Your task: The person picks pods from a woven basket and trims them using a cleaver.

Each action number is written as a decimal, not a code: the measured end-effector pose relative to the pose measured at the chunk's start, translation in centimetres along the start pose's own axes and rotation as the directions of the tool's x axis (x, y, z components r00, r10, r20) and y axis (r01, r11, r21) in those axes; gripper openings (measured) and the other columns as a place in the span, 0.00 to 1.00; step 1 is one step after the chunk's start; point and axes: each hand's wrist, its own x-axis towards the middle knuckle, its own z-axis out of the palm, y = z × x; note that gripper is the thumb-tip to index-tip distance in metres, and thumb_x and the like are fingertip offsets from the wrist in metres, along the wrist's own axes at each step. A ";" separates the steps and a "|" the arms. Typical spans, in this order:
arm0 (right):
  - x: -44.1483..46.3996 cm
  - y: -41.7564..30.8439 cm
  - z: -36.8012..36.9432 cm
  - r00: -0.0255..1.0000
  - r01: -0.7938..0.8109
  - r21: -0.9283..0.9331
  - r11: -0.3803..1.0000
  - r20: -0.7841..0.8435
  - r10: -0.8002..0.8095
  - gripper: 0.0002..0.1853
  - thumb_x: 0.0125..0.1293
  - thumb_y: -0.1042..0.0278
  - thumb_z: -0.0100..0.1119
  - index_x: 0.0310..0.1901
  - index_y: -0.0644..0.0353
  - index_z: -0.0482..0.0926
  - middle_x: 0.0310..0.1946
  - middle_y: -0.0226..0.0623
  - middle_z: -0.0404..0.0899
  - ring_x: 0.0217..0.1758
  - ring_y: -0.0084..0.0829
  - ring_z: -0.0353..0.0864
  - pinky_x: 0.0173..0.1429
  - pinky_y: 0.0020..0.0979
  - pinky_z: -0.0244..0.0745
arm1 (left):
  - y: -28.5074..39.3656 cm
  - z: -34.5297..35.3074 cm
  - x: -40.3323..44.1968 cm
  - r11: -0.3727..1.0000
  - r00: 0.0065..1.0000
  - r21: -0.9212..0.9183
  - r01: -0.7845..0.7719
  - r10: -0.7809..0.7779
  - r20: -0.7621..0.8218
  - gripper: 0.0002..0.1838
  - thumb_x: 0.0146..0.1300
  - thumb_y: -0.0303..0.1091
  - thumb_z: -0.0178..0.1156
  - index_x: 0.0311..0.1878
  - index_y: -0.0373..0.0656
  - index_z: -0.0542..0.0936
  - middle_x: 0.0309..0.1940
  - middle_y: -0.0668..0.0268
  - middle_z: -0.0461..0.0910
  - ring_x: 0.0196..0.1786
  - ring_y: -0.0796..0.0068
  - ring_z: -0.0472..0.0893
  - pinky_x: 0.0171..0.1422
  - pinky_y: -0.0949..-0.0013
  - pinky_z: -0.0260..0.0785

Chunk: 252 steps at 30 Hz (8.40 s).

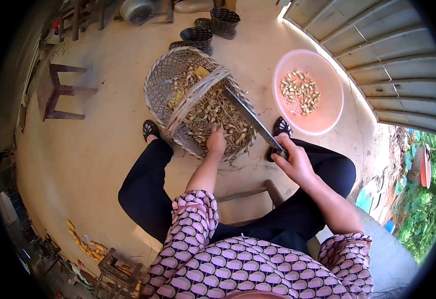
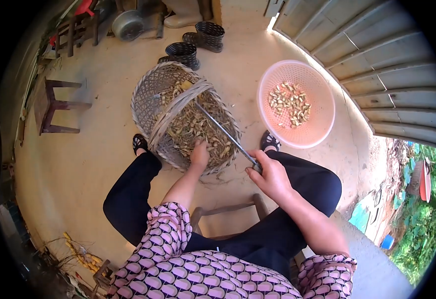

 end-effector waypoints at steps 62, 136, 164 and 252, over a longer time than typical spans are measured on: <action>-0.4 -1.2 1.8 0.985 0.111 -0.300 0.947 0.163 -0.064 0.20 0.55 0.61 0.56 0.51 0.51 0.72 0.27 0.46 0.79 0.37 0.46 0.79 0.43 0.45 0.72 | 1.2 -12.2 -12.2 -0.385 0.993 -0.919 0.084 -0.042 0.109 0.18 0.65 0.29 0.49 0.58 0.42 0.67 0.47 0.50 0.75 0.49 0.55 0.78 0.45 0.60 0.75; -1.4 -1.8 1.3 0.793 0.596 -0.473 0.649 0.218 -0.569 0.21 0.49 0.69 0.59 0.48 0.50 0.72 0.26 0.36 0.75 0.23 0.38 0.78 0.26 0.37 0.73 | 2.7 -14.4 -8.5 0.211 0.989 -0.974 0.085 -0.133 0.058 0.05 0.62 0.38 0.48 0.33 0.52 0.73 0.23 0.76 0.73 0.20 0.84 0.70 0.19 0.77 0.59; -1.2 -1.7 1.5 0.810 0.578 -0.462 0.673 0.219 -0.544 0.20 0.49 0.70 0.57 0.48 0.49 0.71 0.25 0.37 0.75 0.22 0.40 0.78 0.25 0.38 0.73 | 3.0 -13.9 -8.5 0.053 0.965 -0.982 0.184 -0.201 0.170 0.07 0.64 0.37 0.47 0.40 0.51 0.75 0.23 0.74 0.73 0.18 0.84 0.67 0.16 0.79 0.52; 0.9 -1.7 2.3 0.982 0.163 0.328 0.931 0.040 -0.186 0.26 0.43 0.73 0.70 0.46 0.62 0.72 0.28 0.32 0.79 0.35 0.22 0.76 0.42 0.28 0.71 | 9.7 -12.9 -12.4 0.157 0.964 -0.972 0.174 0.176 0.201 0.15 0.48 0.17 0.60 0.39 0.39 0.69 0.32 0.63 0.78 0.35 0.74 0.80 0.36 0.73 0.74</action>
